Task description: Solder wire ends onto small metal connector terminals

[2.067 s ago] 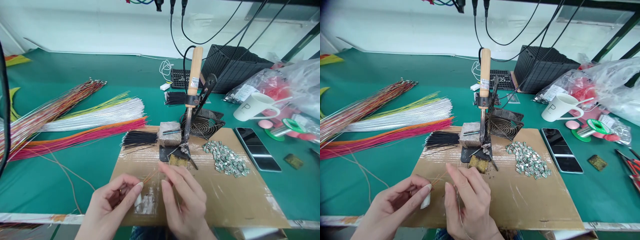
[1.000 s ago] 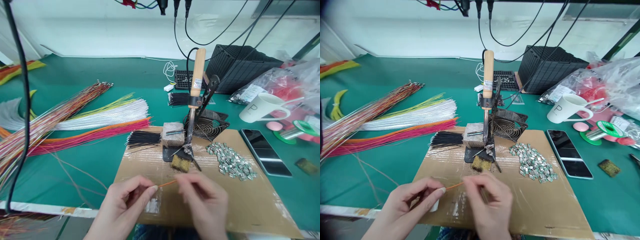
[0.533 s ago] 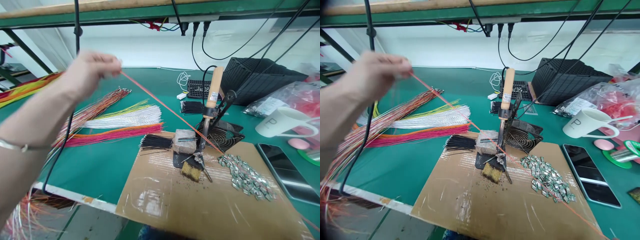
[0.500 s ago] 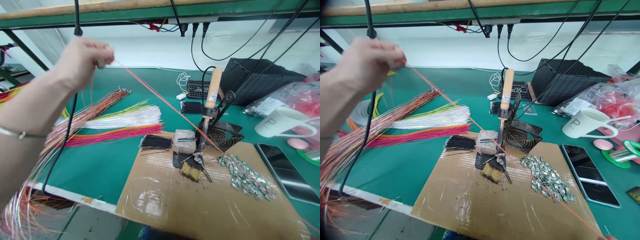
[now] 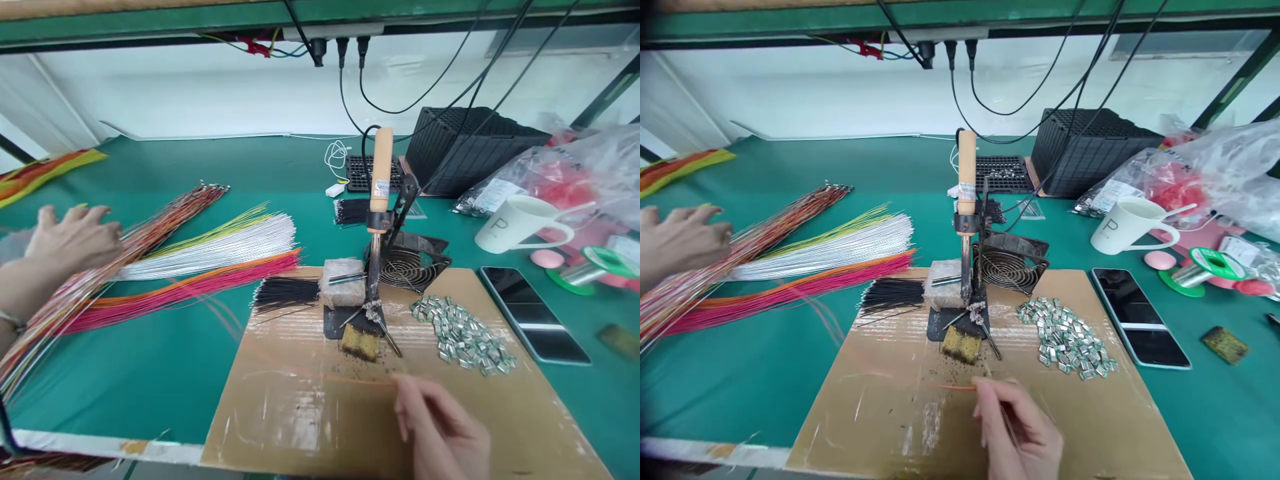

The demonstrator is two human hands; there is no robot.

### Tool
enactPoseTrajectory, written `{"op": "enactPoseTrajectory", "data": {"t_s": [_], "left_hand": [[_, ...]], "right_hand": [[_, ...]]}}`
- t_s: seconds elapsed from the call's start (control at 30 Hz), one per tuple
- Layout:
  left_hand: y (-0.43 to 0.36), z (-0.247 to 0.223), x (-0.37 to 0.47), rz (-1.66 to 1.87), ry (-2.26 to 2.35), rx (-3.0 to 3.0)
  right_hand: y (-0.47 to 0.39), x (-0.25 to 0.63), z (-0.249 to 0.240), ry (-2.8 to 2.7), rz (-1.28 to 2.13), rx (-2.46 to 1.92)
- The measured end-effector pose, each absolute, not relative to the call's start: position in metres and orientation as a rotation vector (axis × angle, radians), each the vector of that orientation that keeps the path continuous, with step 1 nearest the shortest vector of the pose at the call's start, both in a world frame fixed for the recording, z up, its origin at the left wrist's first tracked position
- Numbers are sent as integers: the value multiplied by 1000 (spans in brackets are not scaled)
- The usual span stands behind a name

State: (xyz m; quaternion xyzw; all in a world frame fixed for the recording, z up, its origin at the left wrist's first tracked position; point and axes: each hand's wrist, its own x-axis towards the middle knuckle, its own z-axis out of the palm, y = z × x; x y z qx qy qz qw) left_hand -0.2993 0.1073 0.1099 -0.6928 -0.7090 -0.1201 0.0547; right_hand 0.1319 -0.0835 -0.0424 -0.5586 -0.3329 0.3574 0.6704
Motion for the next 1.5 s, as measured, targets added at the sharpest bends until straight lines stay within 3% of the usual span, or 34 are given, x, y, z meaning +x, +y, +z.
{"op": "enactPoseTrajectory", "data": {"t_s": [0.13,0.3,0.5,1.03,1.5], "left_hand": [[101,65,-273,-482,-2097,-2056],[55,8,-181,-628,-1825,-2543],[41,-28,-123,-673,-1757,-2698],[-27,3,-89,-1175,-2138,-2762],[-38,12,-59,-1471,-2603,-2821]], "right_hand": [[-79,114,-35,-810,879,-1278],[-78,115,-34,-874,898,-1311],[-80,117,-36,-945,897,-1309],[-61,105,-26,-1163,873,-1182],[-57,110,-19,-1142,856,-1200]]}}
